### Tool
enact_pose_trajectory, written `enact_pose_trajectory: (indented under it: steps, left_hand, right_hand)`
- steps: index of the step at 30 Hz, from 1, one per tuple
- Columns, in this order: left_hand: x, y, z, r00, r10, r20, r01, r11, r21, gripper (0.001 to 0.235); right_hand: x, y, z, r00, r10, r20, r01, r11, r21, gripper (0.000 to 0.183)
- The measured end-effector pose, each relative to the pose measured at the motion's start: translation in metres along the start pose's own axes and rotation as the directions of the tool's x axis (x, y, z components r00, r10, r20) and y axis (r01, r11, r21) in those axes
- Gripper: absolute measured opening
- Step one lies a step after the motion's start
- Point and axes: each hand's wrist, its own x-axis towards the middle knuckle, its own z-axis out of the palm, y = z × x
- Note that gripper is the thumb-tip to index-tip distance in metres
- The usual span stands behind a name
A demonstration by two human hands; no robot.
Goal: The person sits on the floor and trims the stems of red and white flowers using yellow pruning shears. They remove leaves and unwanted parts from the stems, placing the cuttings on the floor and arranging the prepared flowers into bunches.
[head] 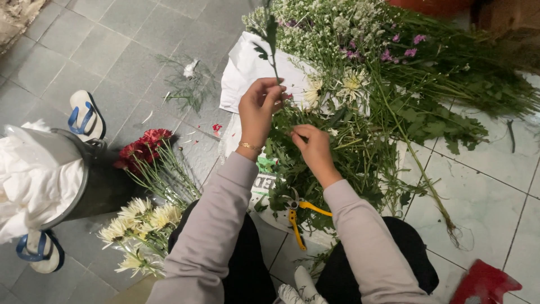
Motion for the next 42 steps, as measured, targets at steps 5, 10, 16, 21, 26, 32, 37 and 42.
enact_pose_trajectory:
  steps: [5,10,16,21,26,32,37,42]
  left_hand:
    - [0.007,-0.021,0.0,0.997,0.069,-0.038,-0.07,0.997,-0.025,0.006]
    - [0.014,-0.028,-0.008,0.991,0.078,-0.11,-0.084,0.995,-0.053,0.007]
    - [0.013,-0.038,-0.006,0.995,0.06,-0.085,-0.063,0.998,-0.031,0.006]
    - [0.005,-0.003,-0.005,0.979,0.111,-0.172,-0.113,0.994,-0.004,0.007]
    - [0.012,0.001,-0.024,0.982,0.06,-0.177,-0.072,0.996,-0.058,0.005]
    - [0.004,-0.039,-0.009,0.999,-0.031,0.012,0.032,0.996,-0.08,0.006]
    - [-0.032,-0.054,0.021,0.977,-0.038,0.21,0.033,0.999,0.029,0.008]
    - [-0.06,-0.074,0.047,0.925,-0.187,0.329,0.197,0.98,0.004,0.006]
  right_hand:
    - [-0.005,-0.003,0.005,1.0,-0.005,-0.009,0.005,1.0,-0.009,0.019]
    - [-0.011,0.007,0.017,0.999,0.034,0.014,-0.034,0.999,-0.006,0.02]
    - [-0.02,0.032,0.018,0.986,0.152,0.065,-0.151,0.988,-0.017,0.03]
    - [-0.033,0.065,0.019,0.961,0.216,0.173,-0.177,0.96,-0.216,0.029]
    - [-0.031,0.106,0.012,0.921,0.329,0.209,-0.239,0.9,-0.365,0.036]
    - [0.007,0.017,-0.048,0.979,0.198,0.047,-0.156,0.876,-0.456,0.039]
    - [0.014,-0.069,-0.082,0.964,0.049,-0.26,0.045,0.938,0.345,0.025]
    - [0.013,-0.083,-0.089,0.984,0.086,-0.154,0.046,0.719,0.693,0.051]
